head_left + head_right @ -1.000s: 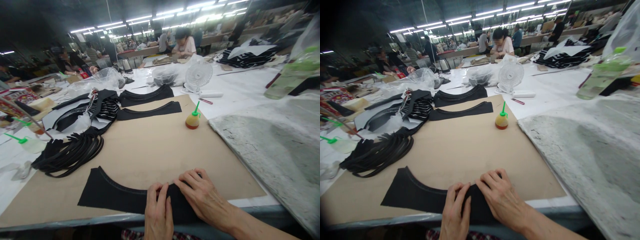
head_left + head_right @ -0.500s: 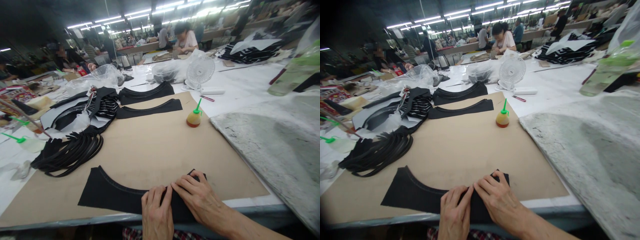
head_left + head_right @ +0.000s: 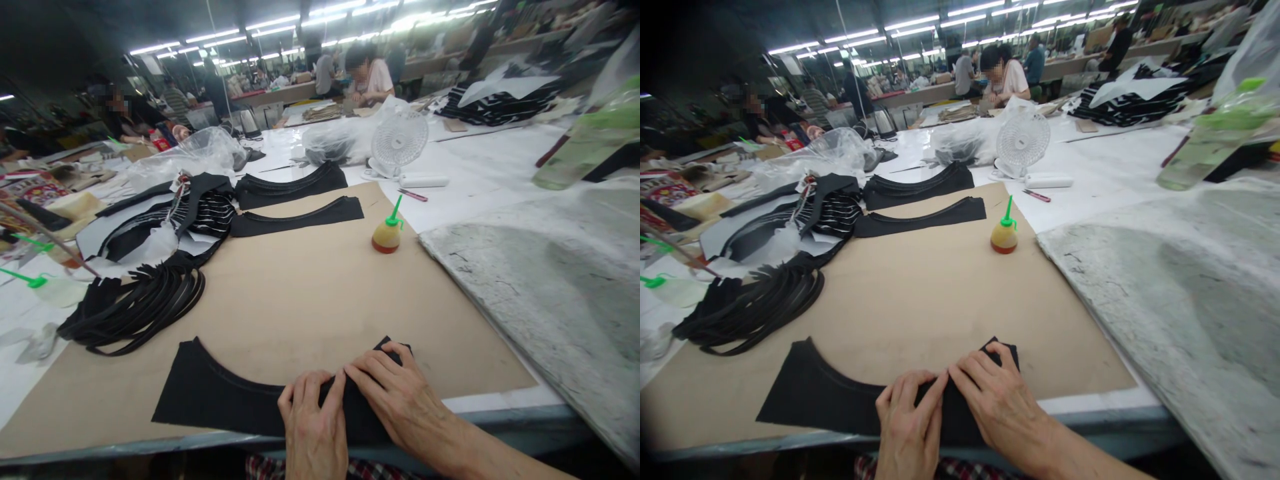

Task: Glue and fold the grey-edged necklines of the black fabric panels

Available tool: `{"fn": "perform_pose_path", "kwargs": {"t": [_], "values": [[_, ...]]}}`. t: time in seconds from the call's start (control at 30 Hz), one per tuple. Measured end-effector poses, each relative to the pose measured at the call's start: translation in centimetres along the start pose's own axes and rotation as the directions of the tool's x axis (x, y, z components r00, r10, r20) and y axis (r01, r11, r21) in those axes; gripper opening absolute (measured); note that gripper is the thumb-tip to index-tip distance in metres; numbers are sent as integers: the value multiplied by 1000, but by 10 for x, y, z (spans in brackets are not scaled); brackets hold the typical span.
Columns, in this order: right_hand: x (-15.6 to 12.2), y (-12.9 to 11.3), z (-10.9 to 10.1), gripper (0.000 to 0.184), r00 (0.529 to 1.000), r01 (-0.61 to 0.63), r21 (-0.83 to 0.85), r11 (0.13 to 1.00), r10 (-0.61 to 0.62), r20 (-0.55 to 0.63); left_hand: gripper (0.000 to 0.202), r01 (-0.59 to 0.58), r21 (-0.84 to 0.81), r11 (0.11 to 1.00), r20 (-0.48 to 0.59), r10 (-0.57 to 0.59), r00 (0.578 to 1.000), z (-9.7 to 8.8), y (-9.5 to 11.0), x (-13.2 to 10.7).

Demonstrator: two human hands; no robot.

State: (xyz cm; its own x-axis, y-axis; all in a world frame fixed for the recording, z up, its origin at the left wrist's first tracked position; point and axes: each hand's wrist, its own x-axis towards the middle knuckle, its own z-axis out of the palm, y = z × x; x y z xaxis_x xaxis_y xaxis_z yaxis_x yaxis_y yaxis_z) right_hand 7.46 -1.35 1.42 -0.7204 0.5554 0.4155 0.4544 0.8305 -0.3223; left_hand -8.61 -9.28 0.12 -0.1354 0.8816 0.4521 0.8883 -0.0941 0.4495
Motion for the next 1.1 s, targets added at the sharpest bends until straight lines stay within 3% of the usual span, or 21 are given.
{"fn": "perform_pose_path", "kwargs": {"t": [0.17, 0.33, 0.47, 0.63, 0.83, 0.9, 0.97, 1.1], "values": [[0, -1, -3, 29, 1000, 8, 20, 1000, -8, -26, 37, -103, 65, 992, -8, 104, 995, -7, -5, -3], [3, -2, -16, 37, 989, -114, 74, 991, 106, 102, 33, -16, 68, 998, -20, 17, 1000, -5, -9, -6], [12, -1, -27, 39, 956, -199, 57, 978, 182, 229, 35, 89, 20, 996, 78, -90, 993, -8, -5, 0], [29, -1, -35, 22, 919, -229, 52, 972, 198, 342, 39, 205, -35, 978, 242, -191, 951, -20, 1, 20], [28, 2, -37, 12, 920, -234, 95, 967, 189, 343, 17, 117, -77, 990, 343, -84, 936, -26, -6, 28], [22, 3, -35, 11, 944, -210, 102, 972, 174, 280, 14, 36, -95, 995, 283, -8, 959, -26, -7, 24], [14, 3, -32, 11, 978, -142, 87, 986, 126, 163, 18, -70, -88, 994, 150, 83, 985, -25, -6, 18], [-5, -1, -28, 19, 997, 33, -1, 999, -33, -69, 25, -260, -9, 966, -106, 257, 961, -23, -3, 6]]}}
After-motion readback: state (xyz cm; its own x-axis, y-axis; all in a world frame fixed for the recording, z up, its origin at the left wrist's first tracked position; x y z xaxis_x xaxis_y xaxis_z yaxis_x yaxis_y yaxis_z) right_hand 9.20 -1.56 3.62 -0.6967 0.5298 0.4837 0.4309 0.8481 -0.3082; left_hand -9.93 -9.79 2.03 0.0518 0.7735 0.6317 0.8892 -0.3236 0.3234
